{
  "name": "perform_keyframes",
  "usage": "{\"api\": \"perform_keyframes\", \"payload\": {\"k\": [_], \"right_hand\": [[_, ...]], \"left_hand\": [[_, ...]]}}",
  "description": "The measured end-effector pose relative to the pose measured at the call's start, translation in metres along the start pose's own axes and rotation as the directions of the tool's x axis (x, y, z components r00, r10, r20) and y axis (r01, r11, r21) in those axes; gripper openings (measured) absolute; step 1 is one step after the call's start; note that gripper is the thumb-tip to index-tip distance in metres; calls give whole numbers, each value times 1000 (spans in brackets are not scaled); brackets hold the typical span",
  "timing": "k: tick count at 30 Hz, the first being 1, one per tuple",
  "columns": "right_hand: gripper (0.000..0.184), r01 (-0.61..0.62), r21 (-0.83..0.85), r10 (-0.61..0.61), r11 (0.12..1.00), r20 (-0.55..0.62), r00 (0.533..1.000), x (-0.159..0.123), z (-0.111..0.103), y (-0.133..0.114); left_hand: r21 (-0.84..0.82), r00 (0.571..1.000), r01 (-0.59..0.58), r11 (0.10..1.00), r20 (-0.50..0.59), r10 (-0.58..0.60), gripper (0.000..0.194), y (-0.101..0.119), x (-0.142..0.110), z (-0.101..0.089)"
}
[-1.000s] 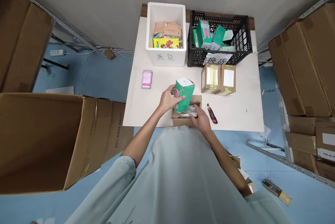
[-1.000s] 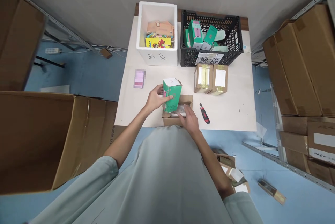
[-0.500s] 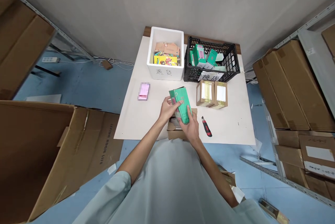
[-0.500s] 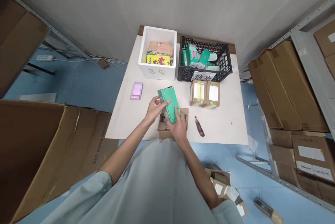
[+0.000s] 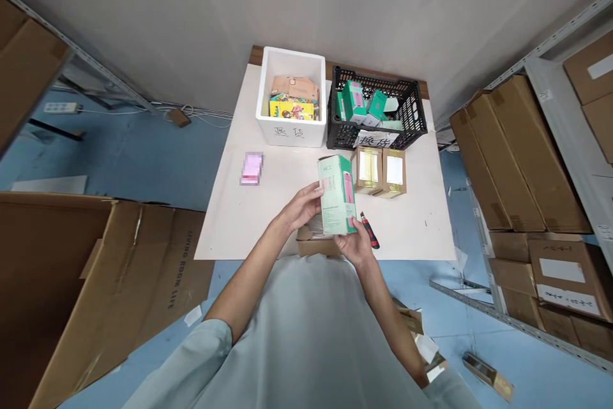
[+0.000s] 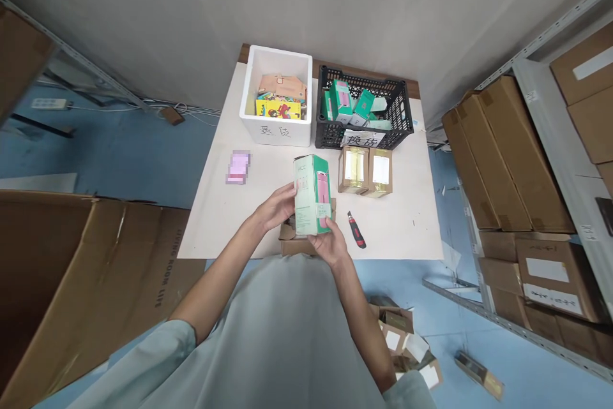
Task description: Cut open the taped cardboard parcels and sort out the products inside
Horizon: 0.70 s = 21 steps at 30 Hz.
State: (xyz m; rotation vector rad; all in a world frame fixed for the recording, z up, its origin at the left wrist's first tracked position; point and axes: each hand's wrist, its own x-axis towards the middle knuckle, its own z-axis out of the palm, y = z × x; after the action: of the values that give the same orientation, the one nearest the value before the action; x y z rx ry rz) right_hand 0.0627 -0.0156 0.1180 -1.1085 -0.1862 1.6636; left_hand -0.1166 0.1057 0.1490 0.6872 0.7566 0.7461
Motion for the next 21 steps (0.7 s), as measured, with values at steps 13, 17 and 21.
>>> {"api": "perform_keyframes", "payload": {"k": [13, 17, 21], "right_hand": [[77, 105, -333, -106, 937, 14, 994, -6, 3, -15], [82, 287, -720, -449, 631, -38, 893, -16, 8, -23], [77, 294, -928, -508, 231, 142, 849, -17, 22, -16]], "left_hand": [[99, 975, -24, 995, -217, 45, 87, 1, 6, 6], [255, 926, -35, 966, -356, 127, 89, -3, 16, 1], [329, 895, -14, 944, -416, 158, 93, -11, 26, 1]]}}
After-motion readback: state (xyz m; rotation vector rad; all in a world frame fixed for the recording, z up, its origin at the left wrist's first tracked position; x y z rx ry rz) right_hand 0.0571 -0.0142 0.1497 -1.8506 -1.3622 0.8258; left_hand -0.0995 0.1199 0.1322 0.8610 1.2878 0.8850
